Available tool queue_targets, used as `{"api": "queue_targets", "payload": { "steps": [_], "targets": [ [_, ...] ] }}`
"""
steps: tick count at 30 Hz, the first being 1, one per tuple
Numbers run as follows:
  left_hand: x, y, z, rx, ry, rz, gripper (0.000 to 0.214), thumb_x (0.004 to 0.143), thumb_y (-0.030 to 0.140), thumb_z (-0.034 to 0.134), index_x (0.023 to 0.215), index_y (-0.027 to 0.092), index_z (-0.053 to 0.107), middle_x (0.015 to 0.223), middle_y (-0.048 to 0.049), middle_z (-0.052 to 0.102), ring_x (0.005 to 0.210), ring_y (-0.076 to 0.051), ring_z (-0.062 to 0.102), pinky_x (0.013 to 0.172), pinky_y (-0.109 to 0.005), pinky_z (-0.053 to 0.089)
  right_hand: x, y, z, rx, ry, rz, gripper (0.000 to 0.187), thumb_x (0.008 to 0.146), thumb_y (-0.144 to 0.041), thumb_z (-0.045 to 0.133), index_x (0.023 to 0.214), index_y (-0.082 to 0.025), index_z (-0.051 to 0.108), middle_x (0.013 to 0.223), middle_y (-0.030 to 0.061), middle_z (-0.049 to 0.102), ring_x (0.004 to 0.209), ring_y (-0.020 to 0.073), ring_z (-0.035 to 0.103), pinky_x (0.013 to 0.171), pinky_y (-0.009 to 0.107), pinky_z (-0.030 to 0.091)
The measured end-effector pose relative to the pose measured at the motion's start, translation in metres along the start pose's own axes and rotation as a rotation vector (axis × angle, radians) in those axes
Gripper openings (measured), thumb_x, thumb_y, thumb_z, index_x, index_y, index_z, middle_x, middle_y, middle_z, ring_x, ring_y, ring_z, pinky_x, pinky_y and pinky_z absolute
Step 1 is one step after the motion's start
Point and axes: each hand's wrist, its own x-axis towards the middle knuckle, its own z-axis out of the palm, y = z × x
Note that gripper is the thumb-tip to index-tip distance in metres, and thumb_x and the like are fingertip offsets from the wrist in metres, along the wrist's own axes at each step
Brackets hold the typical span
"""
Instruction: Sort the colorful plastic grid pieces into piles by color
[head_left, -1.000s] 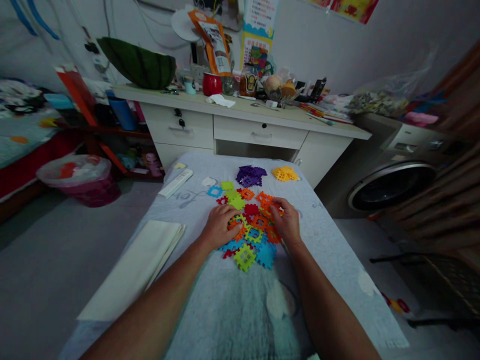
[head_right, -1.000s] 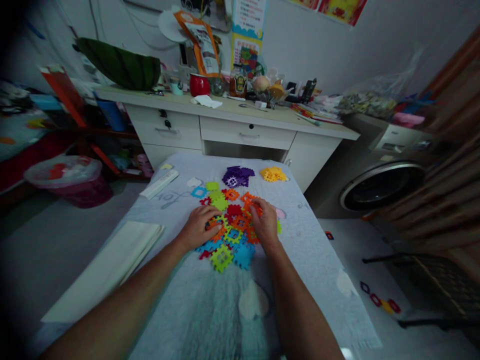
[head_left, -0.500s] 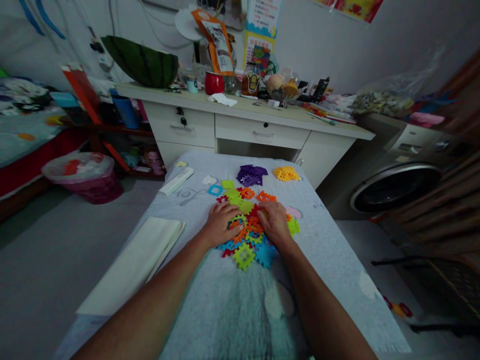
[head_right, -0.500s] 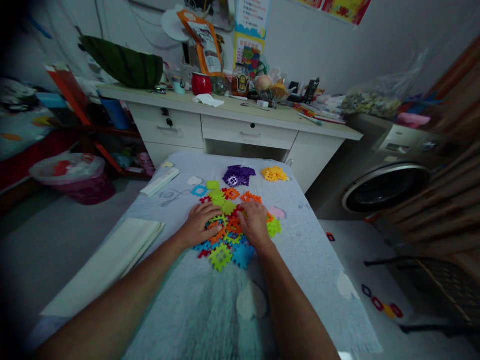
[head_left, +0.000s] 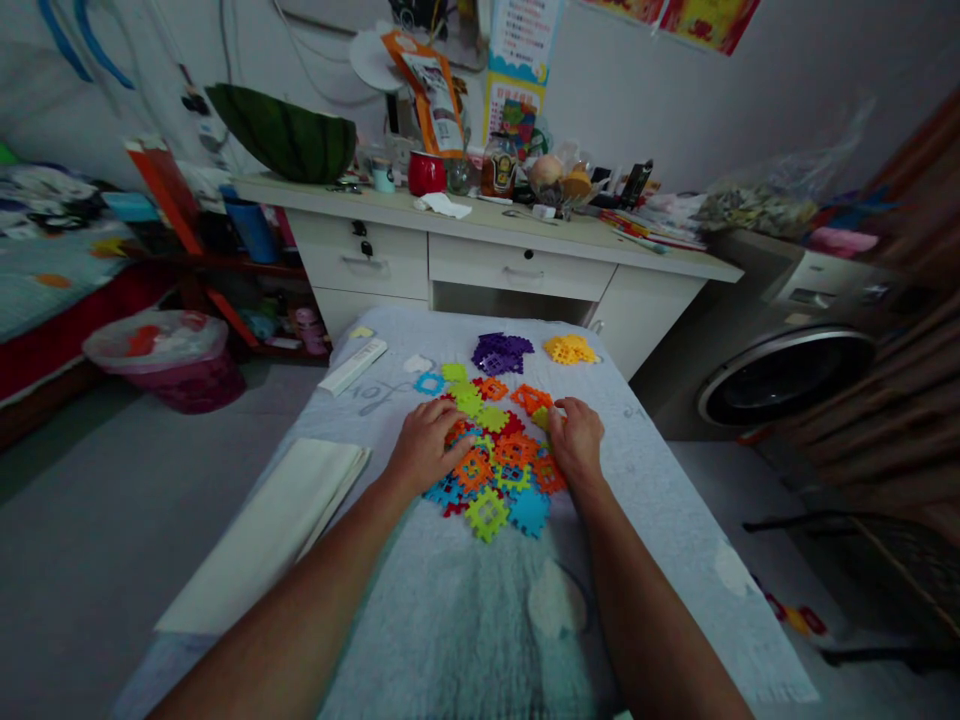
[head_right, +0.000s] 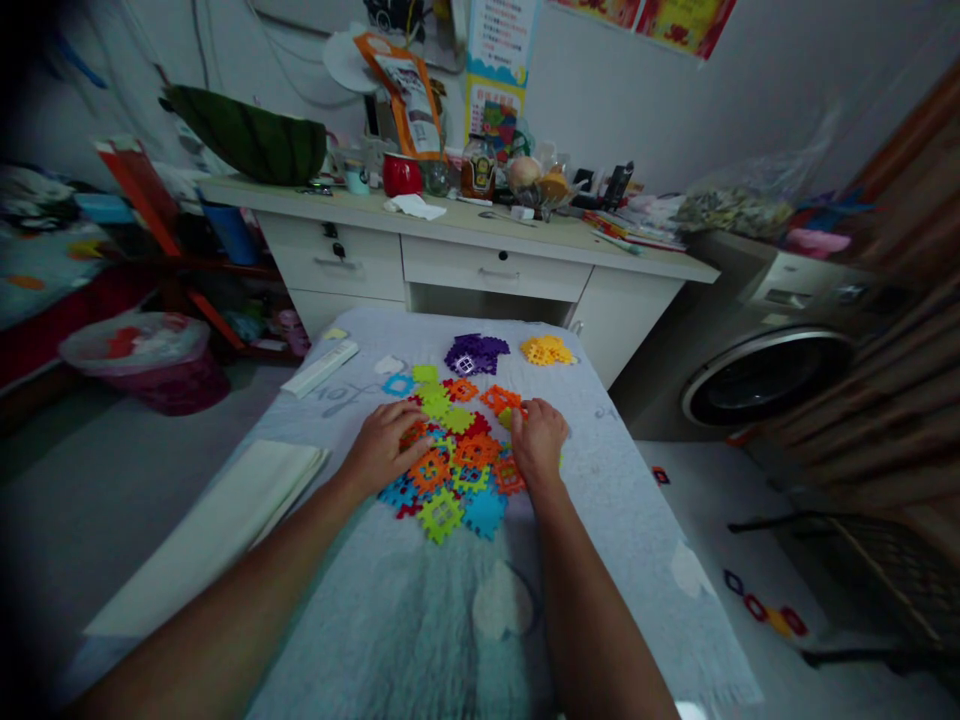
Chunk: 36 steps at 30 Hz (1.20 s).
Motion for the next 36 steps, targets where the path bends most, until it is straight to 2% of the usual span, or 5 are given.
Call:
{"api": "queue_targets", "payload": {
  "steps": [6, 13, 24, 32, 36],
  "targets": [
    [-0.010, 0.026, -0.008, 0.036, -0.185, 0.045, 0.061, 0.077, 0.067, 0.061, 0.122, 0.025, 0.063, 0.126, -0.0094, 0.062, 0.115, -0.029, 0.053, 0.101, -0.047, 0.039, 0.000, 0.003, 0.001, -0.001, -0.140, -0.007, 0.045, 0.100, -0.043, 0.032, 0.109, -0.016, 0.068, 0.104, 0.0137, 0.071, 0.100, 0.0248, 0.063, 0.091, 0.036, 0.040],
    [-0.023, 0.044, 0.001, 0.090, -0.390, 0.050, 0.119, 0.042, 0.079, 0.075, 0.146, 0.030, 0.043, 0.155, -0.0148, 0.034, 0.143, -0.046, 0.021, 0.113, -0.064, 0.017, -0.004, -0.004, 0.000, 0.196, -0.200, -0.263, 0.038, 0.098, -0.041, 0.039, 0.108, -0.018, 0.068, 0.111, 0.0109, 0.070, 0.104, 0.0225, 0.062, 0.095, 0.034, 0.042],
    [-0.010, 0.024, 0.012, -0.011, -0.138, 0.058, 0.077, 0.068, 0.060, 0.073, 0.134, 0.025, 0.056, 0.149, -0.0145, 0.042, 0.135, -0.036, 0.039, 0.113, -0.057, 0.027, -0.004, -0.018, -0.005, 0.338, -0.096, -0.244, 0.030, 0.095, -0.038, 0.044, 0.085, -0.021, 0.067, 0.090, 0.0061, 0.072, 0.090, 0.0211, 0.064, 0.109, 0.046, 0.030],
    [0.000, 0.008, 0.004, -0.159, 0.074, -0.093, 0.046, 0.088, 0.052, 0.055, 0.122, 0.021, 0.062, 0.141, -0.0121, 0.050, 0.130, -0.029, 0.047, 0.109, -0.049, 0.038, 0.084, -0.037, 0.024, 0.315, -0.087, -0.201, 0.028, 0.086, -0.039, 0.056, 0.100, -0.017, 0.066, 0.103, 0.0106, 0.068, 0.099, 0.0236, 0.061, 0.091, 0.037, 0.045],
    [0.002, 0.002, 0.009, -0.195, 0.095, -0.169, 0.042, 0.092, 0.048, 0.050, 0.120, 0.019, 0.062, 0.138, -0.0123, 0.053, 0.129, -0.027, 0.049, 0.109, -0.048, 0.039, 0.137, -0.045, 0.059, 0.187, -0.156, -0.126, 0.065, 0.073, -0.051, 0.072, 0.126, -0.016, 0.057, 0.125, 0.0158, 0.060, 0.118, 0.0293, 0.054, 0.100, 0.042, 0.042]
  ]
}}
